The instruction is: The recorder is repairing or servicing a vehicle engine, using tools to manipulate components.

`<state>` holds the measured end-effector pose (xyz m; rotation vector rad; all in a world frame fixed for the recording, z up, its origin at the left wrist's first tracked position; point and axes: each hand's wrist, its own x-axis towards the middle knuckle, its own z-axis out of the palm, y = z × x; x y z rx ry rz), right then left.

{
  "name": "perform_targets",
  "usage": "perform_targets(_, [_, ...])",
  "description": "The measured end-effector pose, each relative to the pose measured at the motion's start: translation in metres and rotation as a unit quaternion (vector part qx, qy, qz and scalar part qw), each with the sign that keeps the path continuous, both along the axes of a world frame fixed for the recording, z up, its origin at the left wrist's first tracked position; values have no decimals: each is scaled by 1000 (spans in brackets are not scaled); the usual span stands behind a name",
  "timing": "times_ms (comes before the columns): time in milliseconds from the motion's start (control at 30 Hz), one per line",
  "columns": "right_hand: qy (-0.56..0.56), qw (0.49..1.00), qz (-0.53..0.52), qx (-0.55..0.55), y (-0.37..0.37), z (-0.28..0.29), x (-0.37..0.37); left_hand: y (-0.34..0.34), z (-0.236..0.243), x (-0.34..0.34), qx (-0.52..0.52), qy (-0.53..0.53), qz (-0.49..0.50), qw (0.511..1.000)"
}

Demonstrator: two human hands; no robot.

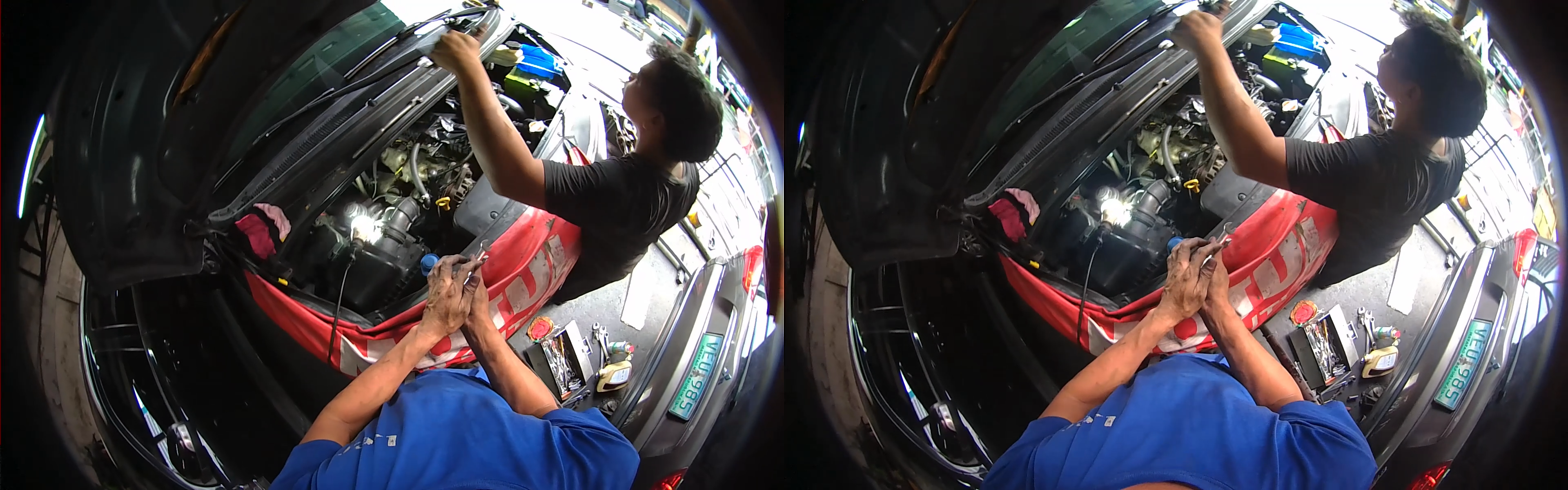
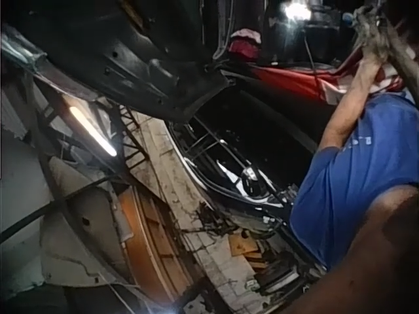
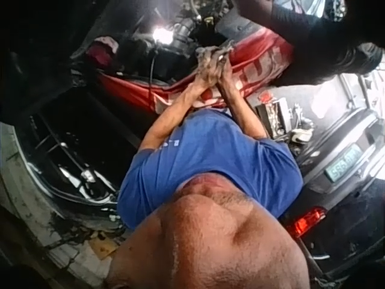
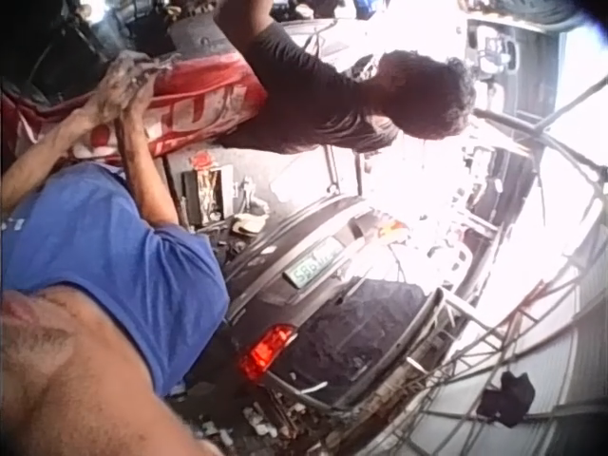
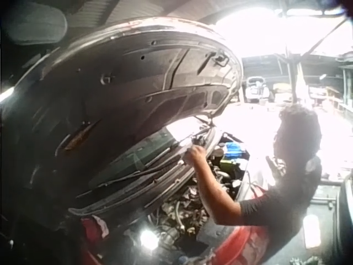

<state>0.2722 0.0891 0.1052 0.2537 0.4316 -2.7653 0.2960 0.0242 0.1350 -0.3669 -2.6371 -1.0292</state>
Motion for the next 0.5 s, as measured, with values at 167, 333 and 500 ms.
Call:
perform_targets(167, [-122, 991, 31, 47, 21, 5, -16, 0, 10, -7, -20, 6, -56, 998])
perform_targets(333, [-113, 985, 42, -119, 40, -7, -55, -15, 31, -44, 72, 41, -34, 996])
perform_targets(500, [-87, 982, -19, -169, 70, -19, -92, -84, 48, -136, -34, 58, 80, 995])
